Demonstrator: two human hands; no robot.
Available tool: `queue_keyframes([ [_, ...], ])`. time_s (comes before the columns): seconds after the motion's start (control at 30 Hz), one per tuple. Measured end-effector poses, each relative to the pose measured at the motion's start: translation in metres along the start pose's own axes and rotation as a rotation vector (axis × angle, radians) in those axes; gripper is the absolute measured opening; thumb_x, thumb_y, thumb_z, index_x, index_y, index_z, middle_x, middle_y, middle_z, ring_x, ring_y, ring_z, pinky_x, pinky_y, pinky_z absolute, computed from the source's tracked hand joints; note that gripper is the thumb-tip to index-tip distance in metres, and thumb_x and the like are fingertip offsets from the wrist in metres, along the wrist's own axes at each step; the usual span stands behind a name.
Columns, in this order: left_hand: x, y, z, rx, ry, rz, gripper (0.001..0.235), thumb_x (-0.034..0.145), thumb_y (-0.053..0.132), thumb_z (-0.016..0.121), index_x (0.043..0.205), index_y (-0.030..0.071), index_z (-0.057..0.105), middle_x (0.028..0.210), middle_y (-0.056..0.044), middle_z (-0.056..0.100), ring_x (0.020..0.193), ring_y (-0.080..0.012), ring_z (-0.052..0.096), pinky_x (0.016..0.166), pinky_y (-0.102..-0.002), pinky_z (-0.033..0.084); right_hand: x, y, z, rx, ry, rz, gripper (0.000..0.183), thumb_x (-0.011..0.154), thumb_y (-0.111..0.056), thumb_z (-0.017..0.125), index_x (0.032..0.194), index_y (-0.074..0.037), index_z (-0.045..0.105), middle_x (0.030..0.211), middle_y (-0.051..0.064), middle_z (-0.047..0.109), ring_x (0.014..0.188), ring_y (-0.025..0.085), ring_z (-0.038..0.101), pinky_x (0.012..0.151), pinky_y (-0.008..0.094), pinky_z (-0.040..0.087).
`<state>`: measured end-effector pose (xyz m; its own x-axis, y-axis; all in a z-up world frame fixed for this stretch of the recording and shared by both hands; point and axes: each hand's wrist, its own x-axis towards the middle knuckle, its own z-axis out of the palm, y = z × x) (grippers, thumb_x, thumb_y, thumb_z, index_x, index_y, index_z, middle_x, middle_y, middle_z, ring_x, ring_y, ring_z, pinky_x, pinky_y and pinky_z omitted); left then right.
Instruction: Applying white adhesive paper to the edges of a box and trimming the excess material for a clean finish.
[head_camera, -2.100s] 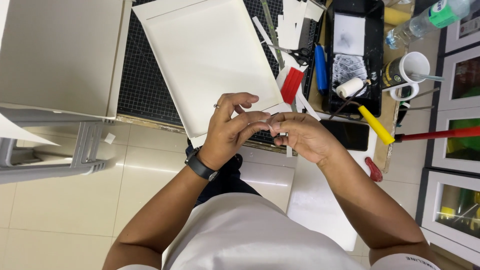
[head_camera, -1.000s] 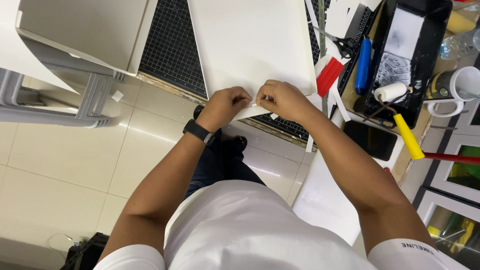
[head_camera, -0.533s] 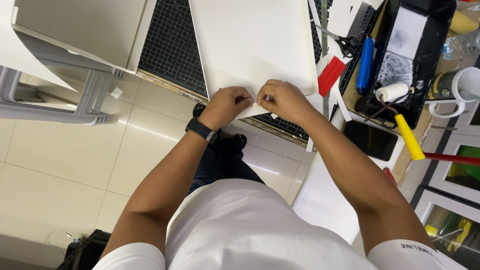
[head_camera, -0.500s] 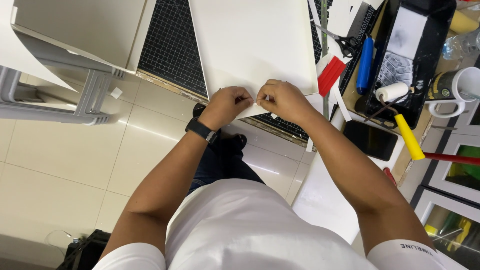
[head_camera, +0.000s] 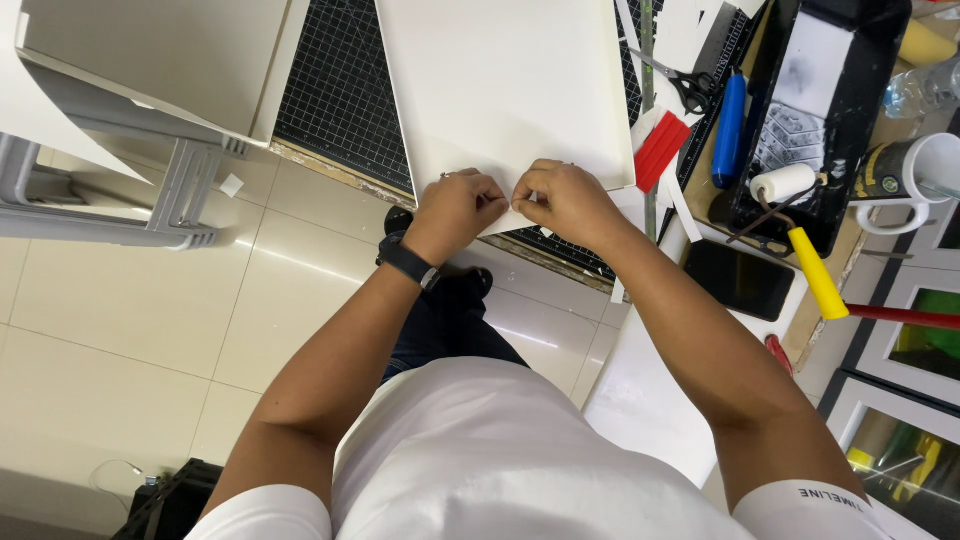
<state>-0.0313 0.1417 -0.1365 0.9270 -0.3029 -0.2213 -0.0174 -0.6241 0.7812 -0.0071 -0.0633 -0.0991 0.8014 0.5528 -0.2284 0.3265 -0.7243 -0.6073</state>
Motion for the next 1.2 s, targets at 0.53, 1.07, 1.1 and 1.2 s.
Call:
queue_keyframes([
  [0.53, 0.001, -0.004, 0.01, 0.137, 0.082, 0.094, 0.008, 0.09, 0.026, 0.072, 0.089, 0.019, 0.076, 0.098, -0.002, 0.074, 0.092, -0.0259, 0.073, 0.082, -0.042, 0.055, 0.002, 0.001, 0.003, 0.077, 0.027, 0.025, 0.006, 0.089, -0.006, 0.072, 0.095, -0.006, 0.075, 0.093, 0.008, 0.072, 0.077, 0.022, 0.069, 0.063, 0.033, 0.056],
  [1.07, -0.003, 0.008, -0.017, -0.149, -0.048, -0.027, 0.018, 0.094, 0.014, 0.068, 0.112, 0.012, 0.069, 0.099, -0.012, 0.076, 0.092, -0.03, 0.075, 0.08, -0.043, 0.058, -0.002, -0.01, 0.007, -0.181, 0.071, -0.019, 0.004, 0.09, -0.012, 0.071, 0.093, -0.011, 0.073, 0.092, 0.004, 0.071, 0.084, 0.026, 0.071, 0.075, 0.041, 0.057],
  [1.1, -0.001, 0.009, -0.018, -0.137, -0.064, -0.017, 0.021, 0.092, 0.015, 0.071, 0.112, 0.013, 0.065, 0.098, -0.011, 0.076, 0.092, -0.0299, 0.076, 0.079, -0.043, 0.059, -0.003, -0.01, 0.007, -0.18, 0.082, -0.019, 0.004, 0.09, -0.012, 0.072, 0.093, -0.011, 0.074, 0.092, 0.004, 0.071, 0.083, 0.026, 0.071, 0.074, 0.041, 0.058],
  [1.2, 0.007, 0.014, -0.016, -0.096, -0.125, 0.006, 0.028, 0.09, 0.012, 0.07, 0.115, 0.012, 0.058, 0.096, -0.011, 0.077, 0.089, -0.0287, 0.076, 0.077, -0.042, 0.059, -0.006, -0.006, 0.011, -0.161, 0.102, -0.014, 0.005, 0.089, -0.012, 0.073, 0.094, -0.011, 0.074, 0.092, 0.004, 0.071, 0.083, 0.025, 0.071, 0.074, 0.041, 0.058],
])
